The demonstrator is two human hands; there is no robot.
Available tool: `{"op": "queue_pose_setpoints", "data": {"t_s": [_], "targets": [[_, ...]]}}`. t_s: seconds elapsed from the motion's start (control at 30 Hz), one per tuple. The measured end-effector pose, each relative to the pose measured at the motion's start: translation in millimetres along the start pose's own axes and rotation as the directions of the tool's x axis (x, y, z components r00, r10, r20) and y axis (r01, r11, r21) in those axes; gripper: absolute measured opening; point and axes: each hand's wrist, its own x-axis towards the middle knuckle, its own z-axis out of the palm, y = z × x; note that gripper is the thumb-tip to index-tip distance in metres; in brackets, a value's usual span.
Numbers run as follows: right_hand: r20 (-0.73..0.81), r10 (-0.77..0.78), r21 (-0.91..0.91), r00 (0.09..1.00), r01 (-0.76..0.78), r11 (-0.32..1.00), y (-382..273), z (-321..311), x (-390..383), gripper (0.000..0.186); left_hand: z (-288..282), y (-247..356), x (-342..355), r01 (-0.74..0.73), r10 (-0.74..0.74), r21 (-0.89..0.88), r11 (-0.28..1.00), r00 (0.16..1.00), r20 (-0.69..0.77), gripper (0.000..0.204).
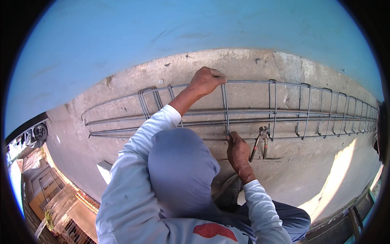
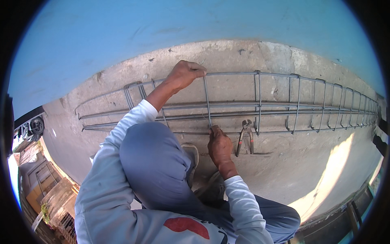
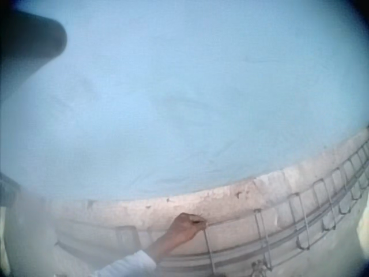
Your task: The person sits on the ground and uses pliers to twist wire ties around the intersections of a rebar grid. They repeatedly pick up wire ties, wrap them around the rebar, and use the pliers to secure them.
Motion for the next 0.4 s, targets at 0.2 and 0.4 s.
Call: {"op": "queue_pose_setpoints", "data": {"t_s": [0.2, 0.4], "targets": [[-0.004, 0.024, 0.021, 1.0, -0.024, 0.999, 1.3, 5.0, -1.9, 0.01, 5.2, 4.2, 0.0, -0.033, 0.033, -0.01, 0.999, 0.999, 0.008, 0.036], [0.034, 0.032, 0.046, 0.999, -0.033, 0.998, 10.3, -2.7, 5.0, 0.012, 5.1, 11.7, 5.3, -0.042, 0.04, 0.031, 0.999, 0.998, 0.043, 0.036]]}}
